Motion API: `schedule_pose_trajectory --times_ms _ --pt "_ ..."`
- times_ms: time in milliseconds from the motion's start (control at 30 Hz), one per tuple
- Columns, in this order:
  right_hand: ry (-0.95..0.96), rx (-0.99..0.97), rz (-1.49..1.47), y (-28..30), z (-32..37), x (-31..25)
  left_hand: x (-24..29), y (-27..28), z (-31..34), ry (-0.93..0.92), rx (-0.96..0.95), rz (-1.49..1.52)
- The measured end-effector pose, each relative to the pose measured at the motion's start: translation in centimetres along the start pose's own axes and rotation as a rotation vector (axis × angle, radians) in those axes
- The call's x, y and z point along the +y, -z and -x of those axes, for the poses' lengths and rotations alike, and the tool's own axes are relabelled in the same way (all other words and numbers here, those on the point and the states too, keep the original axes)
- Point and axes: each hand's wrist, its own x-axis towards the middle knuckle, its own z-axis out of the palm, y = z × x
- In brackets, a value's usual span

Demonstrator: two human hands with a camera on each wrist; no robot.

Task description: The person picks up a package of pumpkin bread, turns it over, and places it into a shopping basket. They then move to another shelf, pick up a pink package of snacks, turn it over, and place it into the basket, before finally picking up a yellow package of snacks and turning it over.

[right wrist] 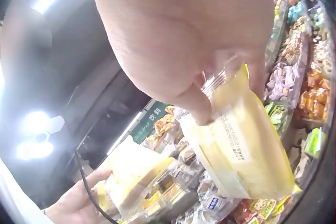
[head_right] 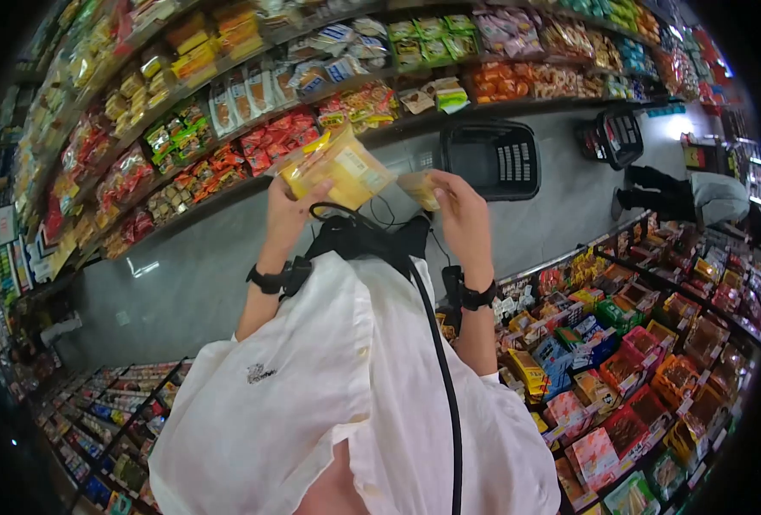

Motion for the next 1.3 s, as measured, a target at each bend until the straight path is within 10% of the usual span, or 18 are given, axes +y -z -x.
schedule_pose_trajectory --times_ms 533,1300 --pt "0.182 -0.179 0.131 -17.4 -9.0 -12.6 3.2 22.7 -3.2 0.035 0.305 -0.17" --pt "0.15 -0.208 -0.149 -20.1 -27.9 -13.0 7.0 21.0 -14.4 0.006 0.479 -0.072"
